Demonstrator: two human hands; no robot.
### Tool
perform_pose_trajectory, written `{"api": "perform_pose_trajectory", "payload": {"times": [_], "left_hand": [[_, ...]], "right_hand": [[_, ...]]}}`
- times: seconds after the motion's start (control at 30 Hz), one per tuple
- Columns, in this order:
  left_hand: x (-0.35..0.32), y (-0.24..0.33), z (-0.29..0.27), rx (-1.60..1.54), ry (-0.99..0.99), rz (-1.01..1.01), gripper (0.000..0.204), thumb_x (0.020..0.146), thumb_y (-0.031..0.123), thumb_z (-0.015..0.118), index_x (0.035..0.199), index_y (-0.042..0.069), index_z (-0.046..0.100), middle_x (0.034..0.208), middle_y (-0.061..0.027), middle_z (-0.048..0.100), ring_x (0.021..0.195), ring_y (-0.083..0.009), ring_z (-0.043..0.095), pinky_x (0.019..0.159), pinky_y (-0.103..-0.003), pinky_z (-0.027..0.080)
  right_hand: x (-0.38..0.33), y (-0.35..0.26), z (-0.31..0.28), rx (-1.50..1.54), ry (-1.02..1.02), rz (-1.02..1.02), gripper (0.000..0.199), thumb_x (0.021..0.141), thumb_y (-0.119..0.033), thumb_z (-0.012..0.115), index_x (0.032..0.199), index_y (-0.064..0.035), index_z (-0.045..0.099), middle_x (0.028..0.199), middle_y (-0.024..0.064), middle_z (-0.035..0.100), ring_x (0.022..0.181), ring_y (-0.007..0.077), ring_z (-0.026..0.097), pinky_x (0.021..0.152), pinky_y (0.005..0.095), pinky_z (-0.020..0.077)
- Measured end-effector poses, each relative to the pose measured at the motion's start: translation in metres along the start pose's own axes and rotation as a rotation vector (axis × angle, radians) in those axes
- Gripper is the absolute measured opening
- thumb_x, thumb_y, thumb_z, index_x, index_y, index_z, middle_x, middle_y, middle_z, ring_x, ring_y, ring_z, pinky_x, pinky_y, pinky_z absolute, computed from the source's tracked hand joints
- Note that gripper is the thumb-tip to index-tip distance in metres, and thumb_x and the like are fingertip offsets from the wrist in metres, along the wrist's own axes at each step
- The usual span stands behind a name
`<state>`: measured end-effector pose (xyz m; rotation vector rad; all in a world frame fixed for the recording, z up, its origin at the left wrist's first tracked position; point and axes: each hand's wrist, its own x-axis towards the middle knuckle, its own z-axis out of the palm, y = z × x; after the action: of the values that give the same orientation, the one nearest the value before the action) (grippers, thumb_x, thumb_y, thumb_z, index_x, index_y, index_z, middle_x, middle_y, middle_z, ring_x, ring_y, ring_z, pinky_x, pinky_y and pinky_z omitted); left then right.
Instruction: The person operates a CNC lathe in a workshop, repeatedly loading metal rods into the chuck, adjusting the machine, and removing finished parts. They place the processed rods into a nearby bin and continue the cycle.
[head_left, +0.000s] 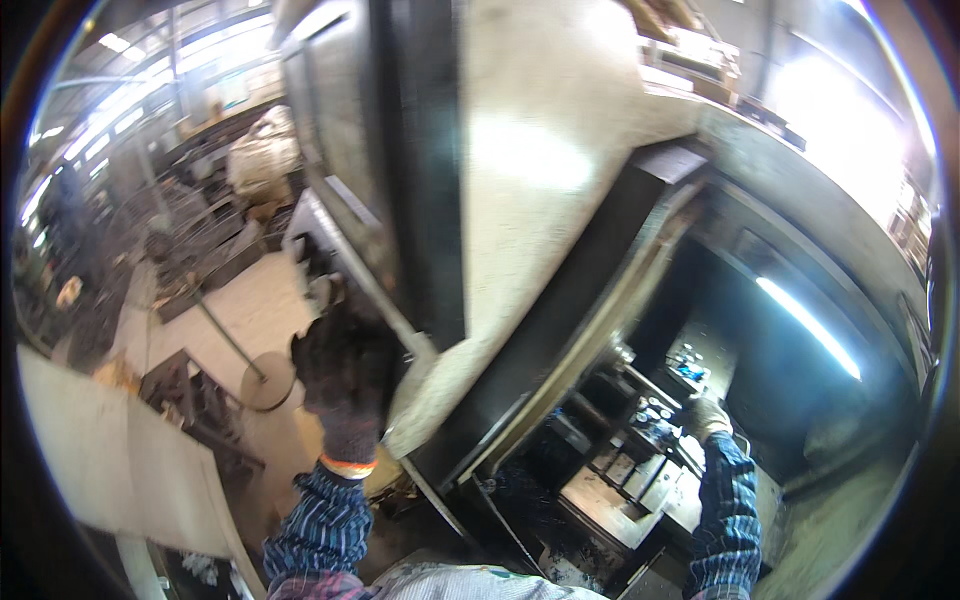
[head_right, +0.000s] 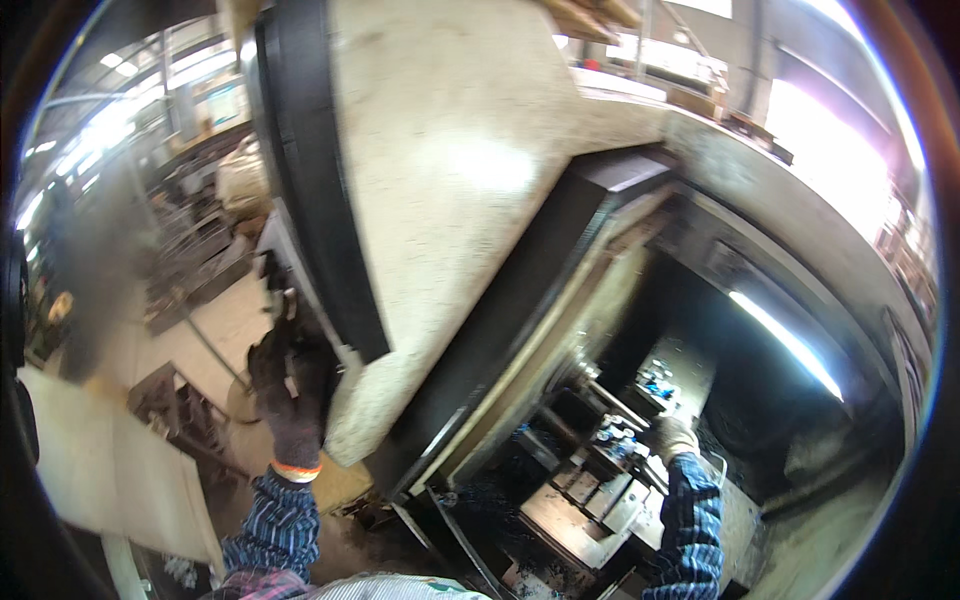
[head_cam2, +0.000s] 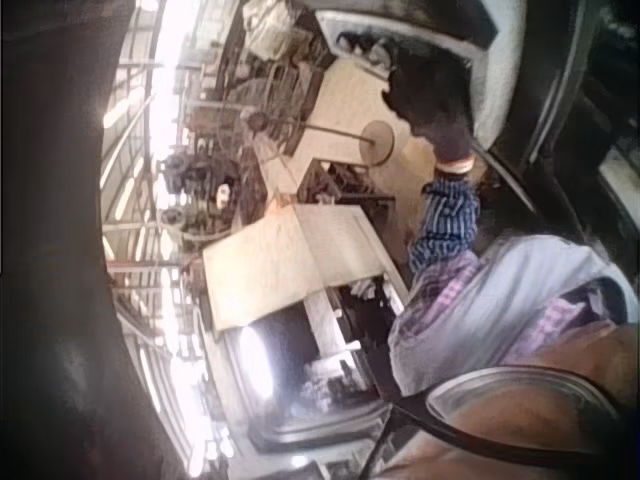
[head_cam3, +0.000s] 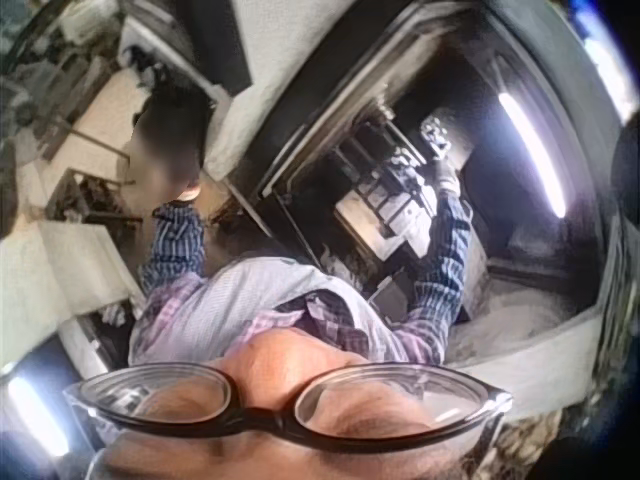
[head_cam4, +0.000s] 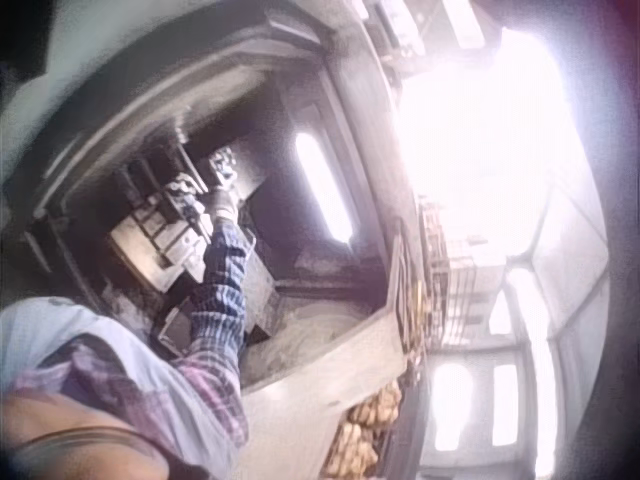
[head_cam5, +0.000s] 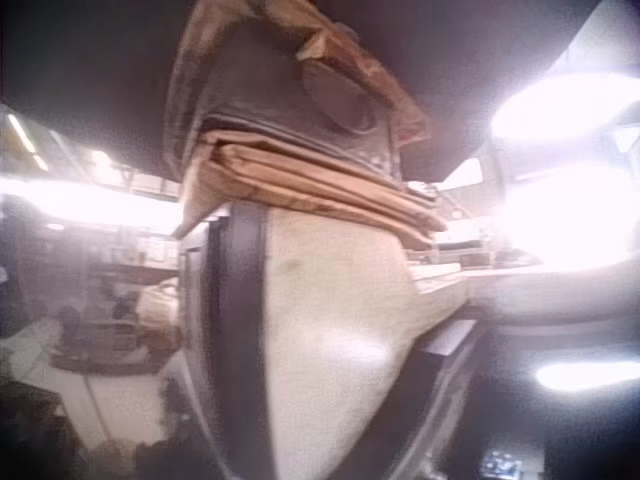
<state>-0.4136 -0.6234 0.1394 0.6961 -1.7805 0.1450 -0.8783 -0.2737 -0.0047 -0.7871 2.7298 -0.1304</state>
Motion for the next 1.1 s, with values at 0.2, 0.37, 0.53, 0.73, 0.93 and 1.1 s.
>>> {"api": "perform_pose_trajectory", "payload": {"times": [0.2,0.37,0.53,0.73,0.93,1.1], "left_hand": [[0.007,0.009,-0.011,0.016,0.003,-0.008,0.048,0.089,0.022,0.07,0.132,0.001,0.063,0.12,-0.0149,0.069,0.111,-0.0331,0.063,0.108,-0.049,0.041],[0.004,0.004,-0.012,0.126,0.023,-0.005,0.052,0.086,0.024,0.074,0.132,0.002,0.062,0.121,-0.015,0.068,0.113,-0.0349,0.063,0.107,-0.053,0.042],[0.005,0.006,-0.007,0.07,0.06,0.022,0.051,0.085,0.024,0.074,0.131,0.004,0.064,0.118,-0.014,0.07,0.109,-0.0341,0.066,0.11,-0.055,0.041],[0.005,-0.001,-0.005,0.05,0.017,0.0,0.055,0.085,0.03,0.075,0.132,0.004,0.063,0.117,-0.0146,0.071,0.109,-0.0332,0.066,0.109,-0.053,0.042],[0.005,0.007,-0.011,0.019,0.113,0.004,0.045,0.085,0.022,0.076,0.126,0.008,0.068,0.109,-0.0121,0.072,0.103,-0.0327,0.068,0.105,-0.05,0.048],[0.006,0.008,-0.008,-0.01,0.162,0.141,0.043,0.083,0.018,0.077,0.125,0.015,0.07,0.097,-0.008,0.068,0.099,-0.0311,0.067,0.103,-0.052,0.05]], "right_hand": [[0.019,-0.056,-0.01,0.185,0.023,0.012,0.04,0.097,-0.044,0.065,0.095,-0.0073,0.079,0.091,0.0113,0.077,0.085,0.0256,0.073,0.077,0.0411,0.0556],[0.02,-0.149,-0.019,0.227,-0.085,-0.113,0.072,0.087,-0.068,0.065,0.105,0.001,0.074,0.097,0.0188,0.076,0.087,0.0307,0.075,0.075,0.0437,0.0568],[0.012,-0.144,-0.008,0.045,0.149,-0.161,0.067,0.078,-0.066,0.074,0.104,-0.0034,0.073,0.102,0.0238,0.073,0.103,0.038,0.07,0.088,0.048,0.0549],[0.017,-0.137,-0.006,0.035,0.136,-0.189,0.065,0.077,-0.063,0.077,0.107,-0.0059,0.072,0.104,0.0223,0.073,0.102,0.0376,0.071,0.087,0.0477,0.056],[0.014,-0.149,0.002,0.093,0.227,-0.117,0.069,0.074,-0.063,0.079,0.11,-0.0051,0.068,0.105,0.0207,0.074,0.102,0.0375,0.071,0.086,0.0466,0.0563],[0.002,-0.151,-0.005,0.147,0.348,0.113,0.074,0.076,-0.061,0.08,0.12,-0.0057,0.058,0.102,0.0226,0.074,0.101,0.0404,0.071,0.083,0.0491,0.0556]]}}
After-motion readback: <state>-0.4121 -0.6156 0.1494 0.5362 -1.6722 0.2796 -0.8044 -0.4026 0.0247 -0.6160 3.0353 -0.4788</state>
